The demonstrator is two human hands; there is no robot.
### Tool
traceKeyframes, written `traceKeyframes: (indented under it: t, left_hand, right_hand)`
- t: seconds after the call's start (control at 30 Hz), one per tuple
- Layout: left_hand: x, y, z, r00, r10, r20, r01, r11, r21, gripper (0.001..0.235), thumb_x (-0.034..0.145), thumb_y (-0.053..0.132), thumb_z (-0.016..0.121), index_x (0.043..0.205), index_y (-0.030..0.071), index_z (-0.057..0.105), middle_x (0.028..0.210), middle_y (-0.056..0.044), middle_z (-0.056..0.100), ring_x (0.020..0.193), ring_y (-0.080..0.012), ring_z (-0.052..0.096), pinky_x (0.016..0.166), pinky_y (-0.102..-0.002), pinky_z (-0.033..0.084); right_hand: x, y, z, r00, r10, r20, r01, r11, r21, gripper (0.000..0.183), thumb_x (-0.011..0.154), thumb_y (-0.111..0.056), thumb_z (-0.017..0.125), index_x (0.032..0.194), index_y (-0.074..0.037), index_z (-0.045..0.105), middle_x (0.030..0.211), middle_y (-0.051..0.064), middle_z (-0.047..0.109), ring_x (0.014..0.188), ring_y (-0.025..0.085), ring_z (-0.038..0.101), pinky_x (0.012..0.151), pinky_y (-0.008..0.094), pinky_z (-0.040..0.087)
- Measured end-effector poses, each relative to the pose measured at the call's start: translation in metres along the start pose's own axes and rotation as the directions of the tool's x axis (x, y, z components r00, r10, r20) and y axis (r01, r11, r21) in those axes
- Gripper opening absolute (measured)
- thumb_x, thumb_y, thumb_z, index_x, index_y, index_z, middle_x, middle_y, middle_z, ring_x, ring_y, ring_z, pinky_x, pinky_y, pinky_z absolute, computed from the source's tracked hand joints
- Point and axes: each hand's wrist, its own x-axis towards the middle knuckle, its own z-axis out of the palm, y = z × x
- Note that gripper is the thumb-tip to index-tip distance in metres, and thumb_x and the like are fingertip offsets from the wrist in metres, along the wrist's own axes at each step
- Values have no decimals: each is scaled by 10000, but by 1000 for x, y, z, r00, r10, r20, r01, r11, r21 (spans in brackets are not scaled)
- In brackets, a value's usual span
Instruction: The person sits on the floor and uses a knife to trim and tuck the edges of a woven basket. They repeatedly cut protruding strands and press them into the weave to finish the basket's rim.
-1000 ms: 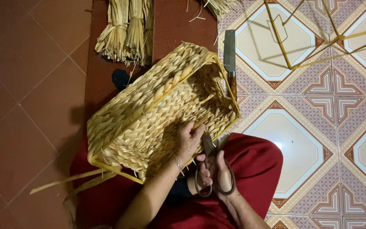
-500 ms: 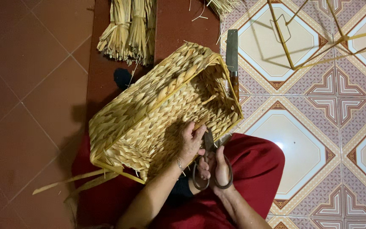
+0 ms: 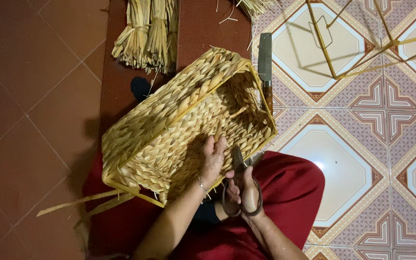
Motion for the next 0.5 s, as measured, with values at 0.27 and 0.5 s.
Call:
traceKeyframes:
  t: [0.27,0.5]
  left_hand:
    - [-17,58,-33,983,170,-72,-185,919,-348,218,1107,252,415,1106,62,522,946,-52,614,846,-150,616,782,-334,575]
    - [-58,77,-97,974,225,-35,-227,969,-99,216,1151,178,417,1249,34,544,899,-47,574,817,-130,575,736,-292,528]
  right_hand:
    - [-2,7,-8,999,29,34,-30,999,23,777,987,-694,266,1145,-3,585,606,10,434,440,113,358,434,255,308]
    - [2,13,-14,999,21,41,-20,999,-29,774,997,-707,258,1114,-6,565,594,22,426,426,131,369,413,257,297]
